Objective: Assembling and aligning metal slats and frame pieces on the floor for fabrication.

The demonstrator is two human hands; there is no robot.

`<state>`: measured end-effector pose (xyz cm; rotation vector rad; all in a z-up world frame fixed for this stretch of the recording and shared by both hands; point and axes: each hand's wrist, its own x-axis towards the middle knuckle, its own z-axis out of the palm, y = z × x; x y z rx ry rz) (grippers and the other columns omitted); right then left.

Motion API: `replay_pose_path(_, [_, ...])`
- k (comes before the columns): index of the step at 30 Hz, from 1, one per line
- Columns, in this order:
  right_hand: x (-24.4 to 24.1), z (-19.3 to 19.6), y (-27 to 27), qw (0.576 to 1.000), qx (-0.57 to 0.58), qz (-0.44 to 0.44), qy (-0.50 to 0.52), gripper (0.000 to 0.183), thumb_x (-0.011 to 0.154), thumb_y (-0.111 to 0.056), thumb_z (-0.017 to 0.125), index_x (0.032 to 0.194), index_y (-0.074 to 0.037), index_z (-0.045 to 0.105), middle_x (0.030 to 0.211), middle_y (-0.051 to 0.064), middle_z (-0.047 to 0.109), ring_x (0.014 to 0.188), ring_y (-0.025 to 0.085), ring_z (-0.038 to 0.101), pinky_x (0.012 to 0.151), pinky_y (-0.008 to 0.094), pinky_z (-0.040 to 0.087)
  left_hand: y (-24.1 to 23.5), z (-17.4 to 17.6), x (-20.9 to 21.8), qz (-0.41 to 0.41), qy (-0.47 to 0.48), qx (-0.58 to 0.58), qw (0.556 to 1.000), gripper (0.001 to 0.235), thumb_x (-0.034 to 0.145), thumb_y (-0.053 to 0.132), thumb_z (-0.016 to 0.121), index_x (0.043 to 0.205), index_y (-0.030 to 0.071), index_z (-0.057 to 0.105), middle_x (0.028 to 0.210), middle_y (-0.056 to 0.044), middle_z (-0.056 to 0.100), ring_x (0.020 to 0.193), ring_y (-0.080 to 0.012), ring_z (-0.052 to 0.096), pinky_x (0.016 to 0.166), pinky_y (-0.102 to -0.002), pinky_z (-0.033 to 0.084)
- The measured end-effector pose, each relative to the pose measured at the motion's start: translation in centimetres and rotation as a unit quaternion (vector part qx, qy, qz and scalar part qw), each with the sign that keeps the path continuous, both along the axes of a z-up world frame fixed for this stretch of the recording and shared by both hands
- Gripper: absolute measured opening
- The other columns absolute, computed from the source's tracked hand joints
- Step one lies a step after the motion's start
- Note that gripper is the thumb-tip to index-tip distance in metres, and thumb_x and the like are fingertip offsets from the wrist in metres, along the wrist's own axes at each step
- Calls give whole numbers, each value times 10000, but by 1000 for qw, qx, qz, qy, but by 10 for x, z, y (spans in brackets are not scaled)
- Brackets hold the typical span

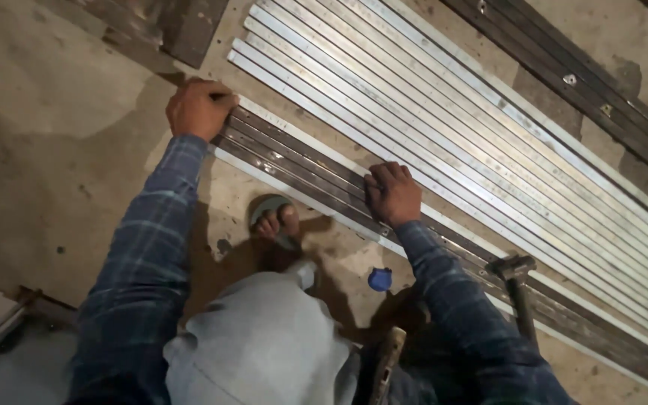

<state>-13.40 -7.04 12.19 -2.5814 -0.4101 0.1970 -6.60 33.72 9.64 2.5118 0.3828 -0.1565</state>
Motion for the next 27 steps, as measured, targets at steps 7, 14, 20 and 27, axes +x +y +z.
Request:
replay_pose_path(7, [5,0,5,999,-7,-12,35,165,934,-277,705,1030,-144,715,1039,79,677,991,342,639,785,467,539,2,4,-3,14,26,-2,1000,285,809,363,867,979,141,810,999,-101,766,933,-324,702,819,-446,533])
replay_pose_path(14, [7,-1,4,999,7,-11,40,175,936,-285,703,1034,-140,710,1038,78,677,999,335,641,787,471,537,6,-2,-5,56,20,-80,995,262,777,272,898,964,110,811,955,-104,779,894,-262,745,826,-366,568])
replay_pose_path(20, [10,4,8,999,2,-16,45,173,932,-280,705,1020,-130,706,1026,89,674,988,346,638,767,473,536,13,1,-6,2,-26,-91,996,241,795,190,876,1007,95,815,974,-107,778,890,-273,742,800,-369,563])
replay_pose_path(27, [11,-1,8,999,15,-11,36,163,933,-258,696,1023,-121,699,1008,97,666,979,366,628,790,481,532,16,2,-4,17,-3,-119,993,242,804,178,871,1021,95,806,974,-101,784,881,-237,760,811,-339,578])
